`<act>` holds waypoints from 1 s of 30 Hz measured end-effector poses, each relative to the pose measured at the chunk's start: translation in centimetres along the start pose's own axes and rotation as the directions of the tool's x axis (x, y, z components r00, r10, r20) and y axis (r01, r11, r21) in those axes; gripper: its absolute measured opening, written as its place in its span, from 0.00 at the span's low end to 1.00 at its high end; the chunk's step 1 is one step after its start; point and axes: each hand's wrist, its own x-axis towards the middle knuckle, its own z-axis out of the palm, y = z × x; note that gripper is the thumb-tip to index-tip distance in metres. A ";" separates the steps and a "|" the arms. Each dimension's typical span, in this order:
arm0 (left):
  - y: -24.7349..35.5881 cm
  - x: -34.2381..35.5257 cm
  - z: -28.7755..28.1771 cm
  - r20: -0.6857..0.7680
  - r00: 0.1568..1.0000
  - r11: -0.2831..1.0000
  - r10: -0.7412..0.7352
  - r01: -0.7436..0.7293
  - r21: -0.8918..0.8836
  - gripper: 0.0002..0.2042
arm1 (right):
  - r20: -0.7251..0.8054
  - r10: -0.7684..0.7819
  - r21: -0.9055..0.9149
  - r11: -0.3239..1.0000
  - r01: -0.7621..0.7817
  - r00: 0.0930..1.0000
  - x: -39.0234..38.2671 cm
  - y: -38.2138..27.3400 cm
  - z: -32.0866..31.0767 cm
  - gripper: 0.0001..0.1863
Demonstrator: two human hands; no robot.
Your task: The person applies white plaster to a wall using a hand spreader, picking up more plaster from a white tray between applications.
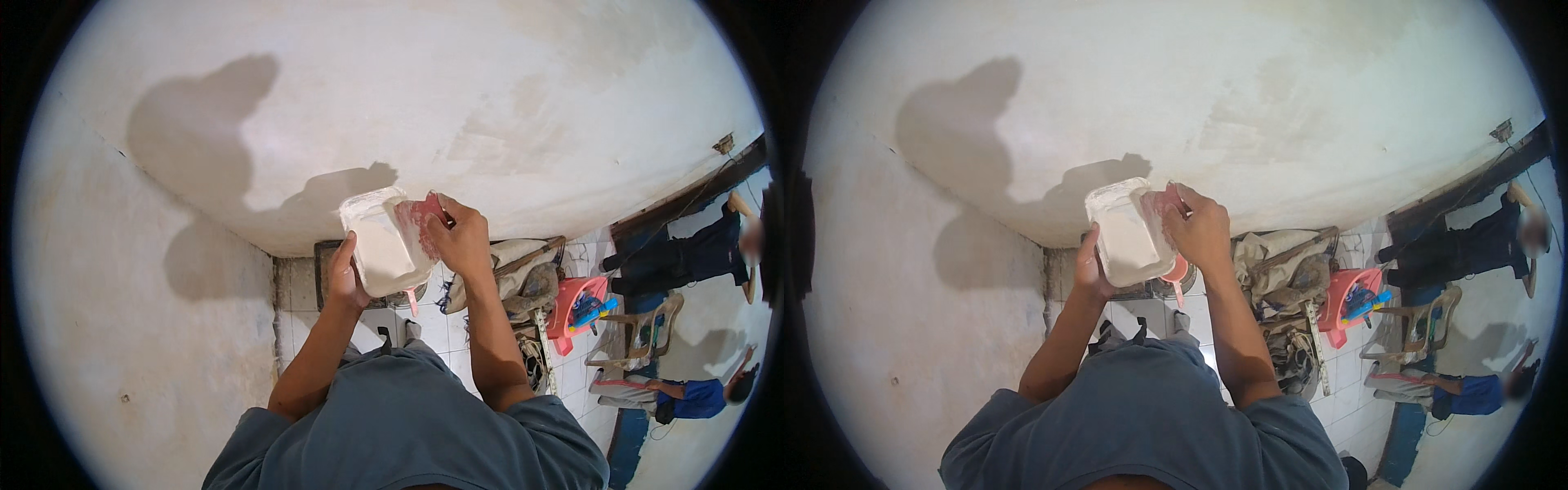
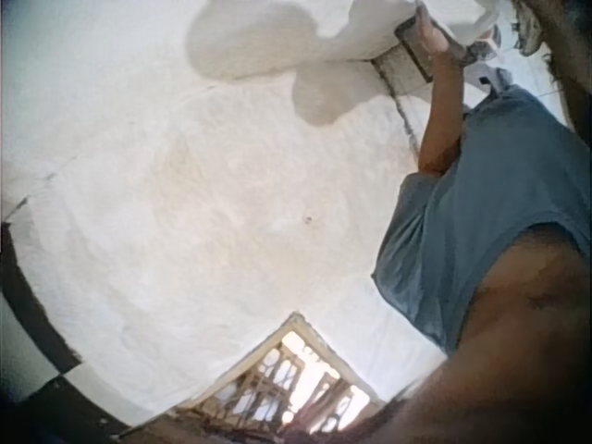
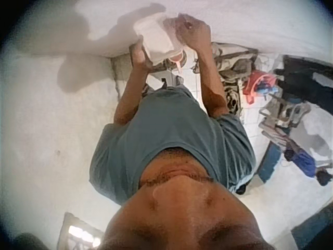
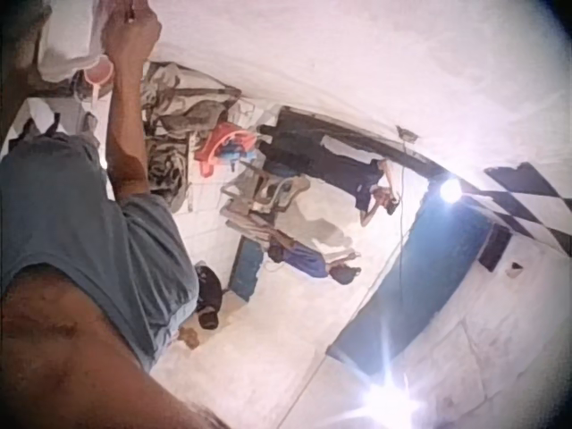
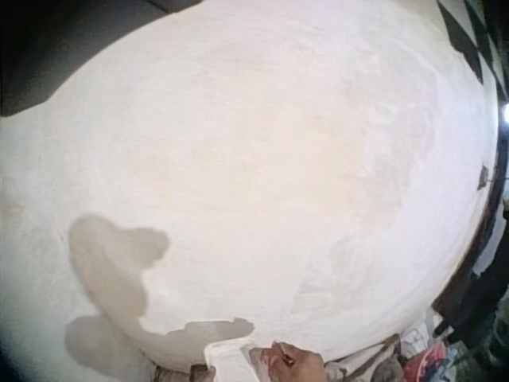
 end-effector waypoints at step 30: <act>-1.3 -0.2 0.2 -0.031 0.999 0.997 -0.008 0.010 0.076 0.19 | -0.024 0.034 0.072 0.997 -0.032 0.999 -2.2 -0.9 4.0 0.15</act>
